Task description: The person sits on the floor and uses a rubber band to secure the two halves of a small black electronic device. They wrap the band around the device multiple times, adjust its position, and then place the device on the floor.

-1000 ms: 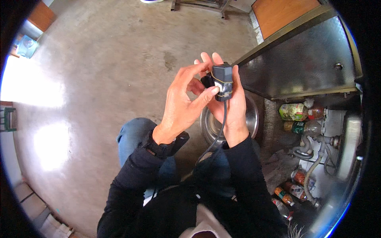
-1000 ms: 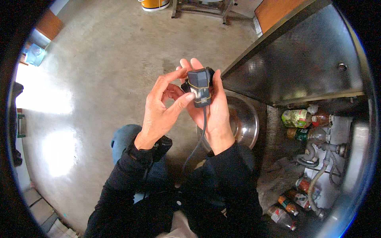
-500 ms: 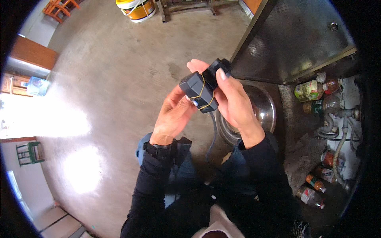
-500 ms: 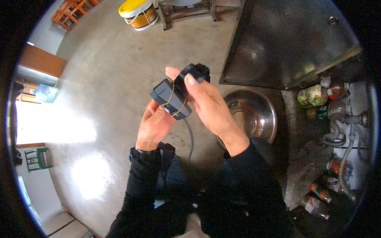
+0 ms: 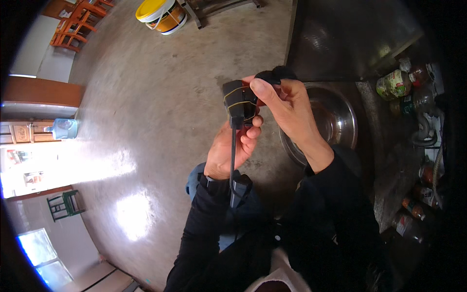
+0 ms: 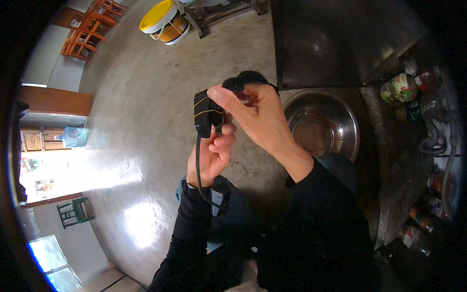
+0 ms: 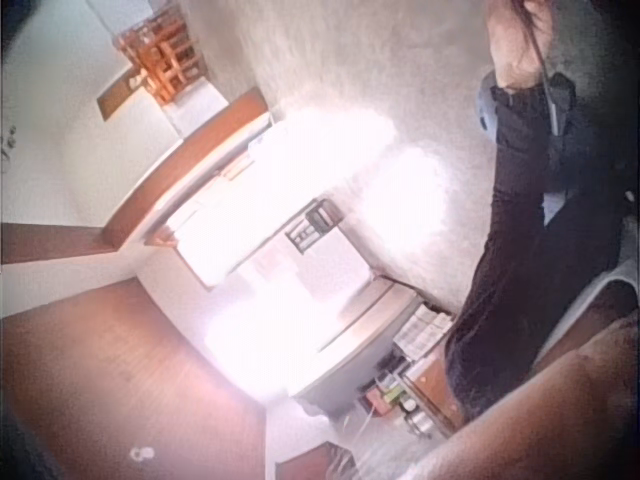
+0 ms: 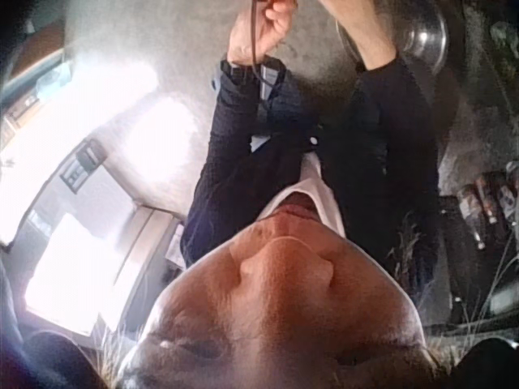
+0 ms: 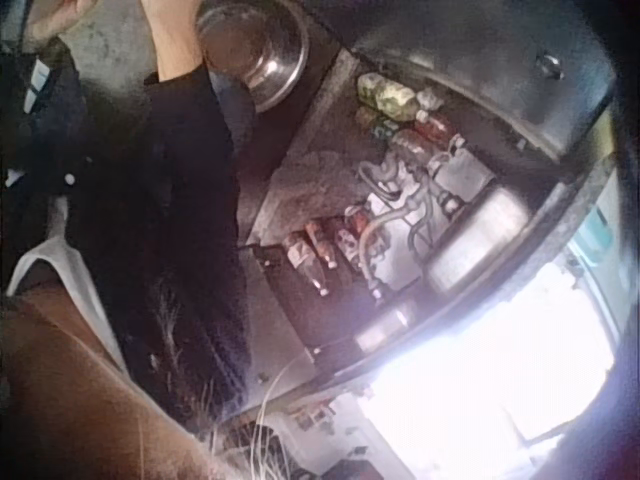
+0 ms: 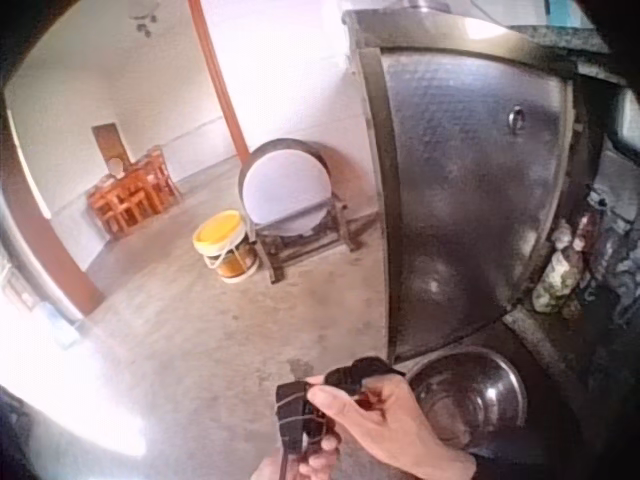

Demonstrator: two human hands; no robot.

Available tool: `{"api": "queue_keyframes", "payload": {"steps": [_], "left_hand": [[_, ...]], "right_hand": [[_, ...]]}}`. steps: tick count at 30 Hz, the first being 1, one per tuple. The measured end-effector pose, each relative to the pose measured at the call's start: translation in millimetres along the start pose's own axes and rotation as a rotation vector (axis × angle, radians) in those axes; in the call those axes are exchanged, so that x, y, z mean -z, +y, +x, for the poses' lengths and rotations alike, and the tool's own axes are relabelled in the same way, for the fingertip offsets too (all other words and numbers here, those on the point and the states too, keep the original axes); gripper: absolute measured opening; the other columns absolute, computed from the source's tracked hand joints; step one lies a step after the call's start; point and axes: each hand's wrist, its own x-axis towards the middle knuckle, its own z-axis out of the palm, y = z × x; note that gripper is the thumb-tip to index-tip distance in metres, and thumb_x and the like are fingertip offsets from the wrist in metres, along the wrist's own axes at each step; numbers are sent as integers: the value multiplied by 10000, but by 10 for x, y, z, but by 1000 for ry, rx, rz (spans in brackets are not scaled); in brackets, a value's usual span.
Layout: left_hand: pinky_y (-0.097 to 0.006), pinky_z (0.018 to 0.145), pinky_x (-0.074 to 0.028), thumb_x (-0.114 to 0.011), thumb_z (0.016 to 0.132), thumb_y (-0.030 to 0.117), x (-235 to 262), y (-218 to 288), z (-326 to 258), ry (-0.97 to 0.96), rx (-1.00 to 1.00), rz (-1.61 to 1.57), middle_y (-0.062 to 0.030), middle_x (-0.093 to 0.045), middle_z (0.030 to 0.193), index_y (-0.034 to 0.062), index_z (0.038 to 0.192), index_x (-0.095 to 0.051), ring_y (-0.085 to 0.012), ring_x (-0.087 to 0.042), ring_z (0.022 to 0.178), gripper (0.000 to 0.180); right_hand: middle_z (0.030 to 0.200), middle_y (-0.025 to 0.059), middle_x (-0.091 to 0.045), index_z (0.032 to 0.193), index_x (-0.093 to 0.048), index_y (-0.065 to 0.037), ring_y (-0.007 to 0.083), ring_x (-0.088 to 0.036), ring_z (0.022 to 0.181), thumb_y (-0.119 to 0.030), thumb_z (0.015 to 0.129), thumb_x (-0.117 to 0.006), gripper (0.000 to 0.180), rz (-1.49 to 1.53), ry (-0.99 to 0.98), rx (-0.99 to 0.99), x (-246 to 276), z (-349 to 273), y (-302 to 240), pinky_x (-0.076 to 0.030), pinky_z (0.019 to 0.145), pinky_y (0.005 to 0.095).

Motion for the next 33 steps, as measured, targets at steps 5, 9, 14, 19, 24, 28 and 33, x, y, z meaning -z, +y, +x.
{"api": "queue_keyframes", "payload": {"steps": [5,9,14,19,24,28,33], "left_hand": [[-164,611,-505,-519,1016,192,-50,16,-1,95,3,3,-83,-486,951,-22,1279,-440,-131,-493,765,349],[-229,681,-516,-501,1019,167,-111,43,-15,69,-207,359,-69,-554,964,34,1184,-489,-138,-553,818,212],[-287,764,-495,-490,1026,143,-157,69,7,206,-517,609,-11,-597,1003,93,1048,-536,-117,-581,879,72],[-291,843,-514,-507,1017,125,-63,117,-12,92,-603,598,-3,-596,1020,79,1023,-536,-114,-583,941,54],[-302,862,-529,-510,1009,105,-132,150,-62,154,-626,547,-32,-600,1006,46,1006,-527,-123,-604,938,61],[-317,826,-569,-539,987,71,-291,-114,-59,271,-597,677,-69,-596,966,-5,973,-505,-143,-628,858,84],[-253,686,-531,-585,948,19,-213,-529,-26,367,-530,937,-66,-579,915,-26,922,-481,-105,-617,801,116]], "right_hand": [[790,61,-694,845,-711,-5,118,-663,731,-489,892,-674,488,247,62,-112,-38,18,12,-490,526,247],[864,40,-693,829,-691,-62,122,-645,779,-479,948,-595,444,343,-6,-360,-11,7,-5,-533,673,267],[864,33,-688,904,-686,-83,132,-668,828,-459,976,-559,403,285,-61,-406,26,36,73,-531,718,277],[927,38,-688,1015,-677,-74,133,-665,851,-404,1001,-532,361,202,3,-440,13,19,143,-533,730,271],[1010,72,-679,1098,-647,-9,169,-665,892,-121,976,-580,179,-141,-201,-35,-64,-2,311,-539,762,301],[1275,175,-583,1453,-396,-69,234,-628,1062,-42,972,-506,494,225,-226,-40,-174,157,620,-510,895,300],[1340,211,-534,1493,-336,-89,254,-611,1141,-207,1038,-446,483,-280,-301,187,-197,400,920,-513,941,334]]}}
